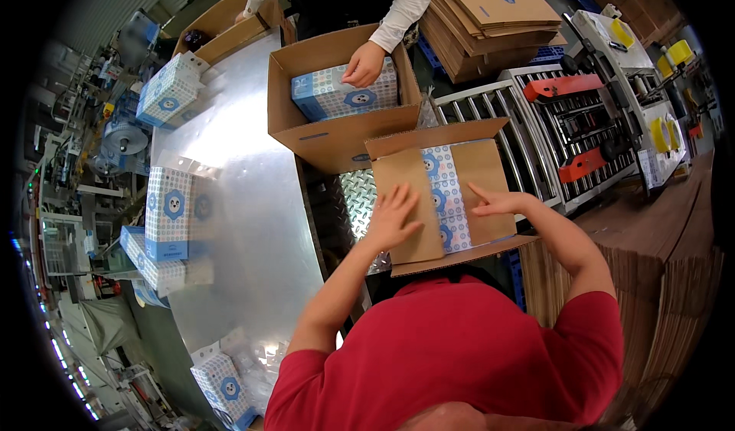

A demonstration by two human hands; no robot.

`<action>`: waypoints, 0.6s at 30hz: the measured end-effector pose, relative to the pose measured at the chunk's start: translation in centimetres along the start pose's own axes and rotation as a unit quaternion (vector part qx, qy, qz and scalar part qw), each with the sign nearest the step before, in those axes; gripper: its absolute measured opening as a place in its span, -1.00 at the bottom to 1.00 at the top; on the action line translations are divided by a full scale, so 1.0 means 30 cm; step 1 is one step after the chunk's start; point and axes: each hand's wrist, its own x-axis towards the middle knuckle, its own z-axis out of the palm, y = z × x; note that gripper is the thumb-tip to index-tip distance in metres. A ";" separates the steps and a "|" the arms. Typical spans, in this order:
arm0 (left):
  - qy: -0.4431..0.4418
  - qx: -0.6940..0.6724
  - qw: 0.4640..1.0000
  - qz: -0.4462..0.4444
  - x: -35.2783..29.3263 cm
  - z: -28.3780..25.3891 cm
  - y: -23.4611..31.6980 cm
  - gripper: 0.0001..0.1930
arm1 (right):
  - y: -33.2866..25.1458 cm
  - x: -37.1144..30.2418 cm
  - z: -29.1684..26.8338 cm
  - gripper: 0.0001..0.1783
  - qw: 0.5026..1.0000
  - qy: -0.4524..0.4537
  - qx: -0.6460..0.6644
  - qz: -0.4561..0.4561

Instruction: The person packs blue and white rectangular boxes into larger cardboard cartons, placing small white packets into each carton and then setting the cartons onto a conveyor belt.

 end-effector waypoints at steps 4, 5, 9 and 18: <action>-0.103 0.082 0.991 0.010 0.096 -0.009 -0.013 -0.32 | -0.001 -0.118 0.039 0.15 0.941 -0.001 -0.330 -0.077; -0.084 0.091 0.991 0.045 0.107 -0.031 -0.040 -0.39 | -0.001 -0.136 0.059 0.14 0.890 0.009 -0.444 -0.102; -0.117 0.164 0.978 0.063 0.340 -0.287 0.074 -0.61 | 0.124 0.027 -0.001 0.32 0.853 0.485 -0.192 0.030; -0.120 0.188 0.969 0.105 0.102 -0.065 -0.068 -0.41 | 0.248 0.190 0.059 0.01 0.682 0.580 0.403 -0.187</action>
